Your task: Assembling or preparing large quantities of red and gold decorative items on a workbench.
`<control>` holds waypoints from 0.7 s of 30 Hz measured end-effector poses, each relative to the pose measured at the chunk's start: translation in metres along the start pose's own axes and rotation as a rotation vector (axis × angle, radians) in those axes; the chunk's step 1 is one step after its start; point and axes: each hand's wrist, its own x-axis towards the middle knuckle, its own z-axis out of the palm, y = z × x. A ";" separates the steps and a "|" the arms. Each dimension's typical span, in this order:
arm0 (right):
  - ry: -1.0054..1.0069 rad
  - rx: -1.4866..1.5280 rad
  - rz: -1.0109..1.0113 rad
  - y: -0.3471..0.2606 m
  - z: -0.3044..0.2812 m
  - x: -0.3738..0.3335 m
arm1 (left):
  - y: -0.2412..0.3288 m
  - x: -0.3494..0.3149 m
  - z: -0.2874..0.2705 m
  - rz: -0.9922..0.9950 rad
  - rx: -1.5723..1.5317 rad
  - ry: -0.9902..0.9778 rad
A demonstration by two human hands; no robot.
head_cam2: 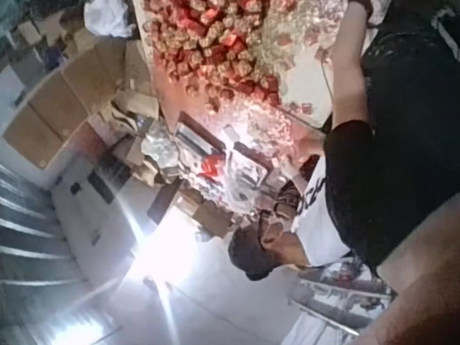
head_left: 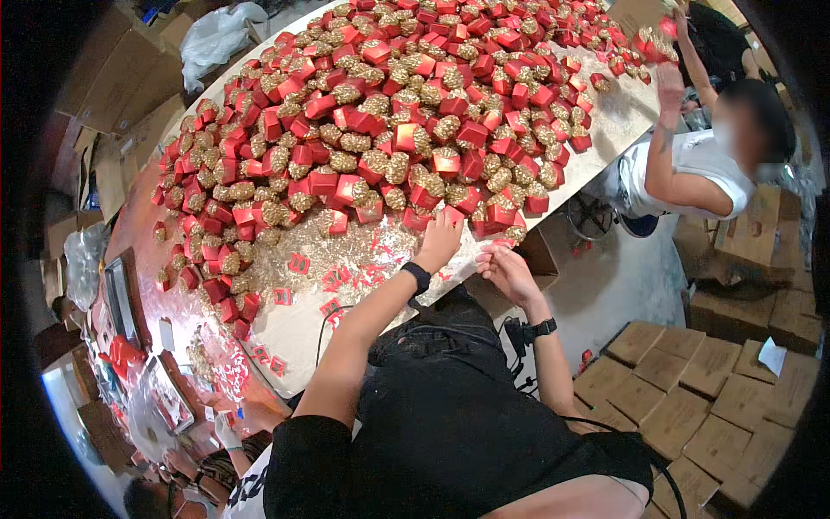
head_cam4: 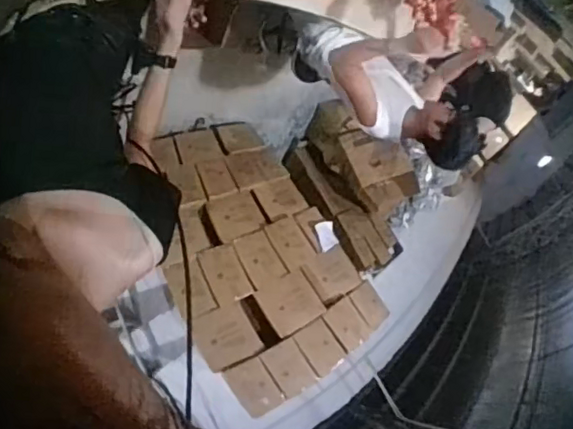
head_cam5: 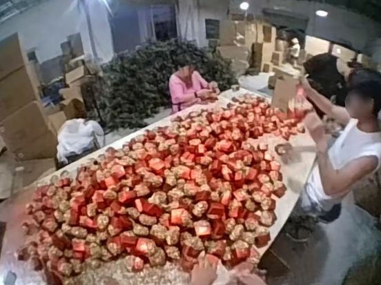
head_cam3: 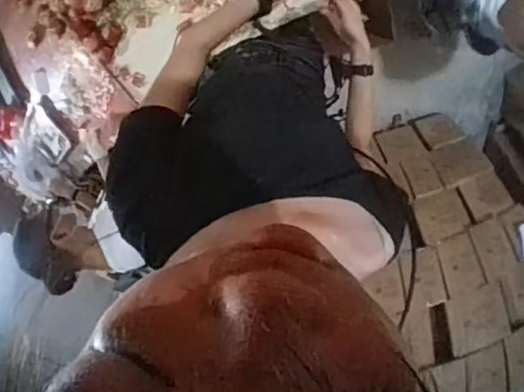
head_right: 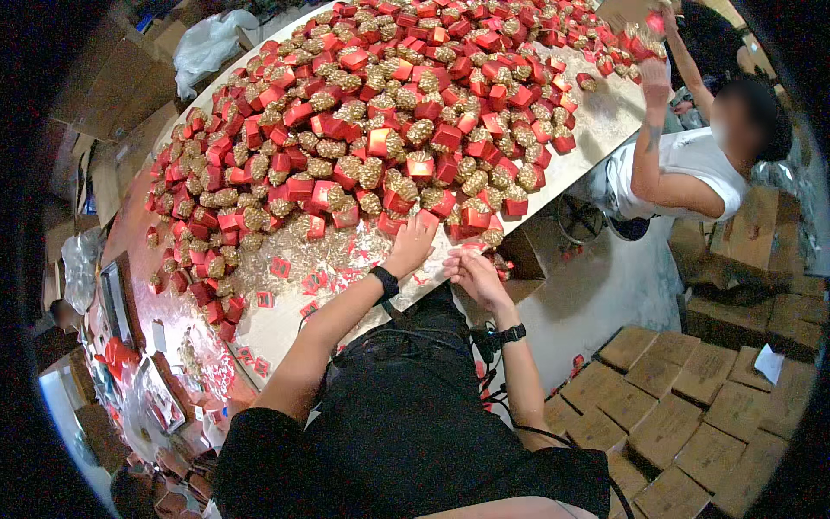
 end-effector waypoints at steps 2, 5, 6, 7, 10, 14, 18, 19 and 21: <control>-0.049 -0.020 -0.034 0.002 -0.018 0.003 | 0.004 0.005 0.027 -0.069 0.022 -0.190; 0.030 -0.135 -0.184 0.002 -0.022 0.007 | 0.007 0.004 0.051 -0.182 0.162 -0.097; 0.040 -0.131 -0.182 0.002 -0.024 0.009 | 0.010 0.004 0.044 -0.174 0.156 -0.103; 0.049 -0.157 -0.192 0.001 -0.025 0.011 | 0.011 0.004 0.024 -0.209 0.059 -0.210; 0.008 -0.164 -0.210 -0.004 -0.021 0.017 | 0.012 0.002 -0.005 -0.243 -0.060 -0.409; 0.080 -0.306 -0.310 -0.006 -0.002 0.024 | -0.004 -0.011 -0.025 -0.547 -0.513 -0.496; 0.072 -0.453 -0.383 -0.015 0.025 0.024 | -0.017 -0.017 -0.089 -1.077 -1.769 -0.360; 0.036 -0.468 -0.386 -0.015 0.025 0.026 | -0.016 -0.019 -0.104 -1.093 -1.790 -0.304; 0.003 -0.597 -0.515 -0.016 0.032 0.027 | -0.017 -0.023 -0.126 -1.113 -1.806 -0.240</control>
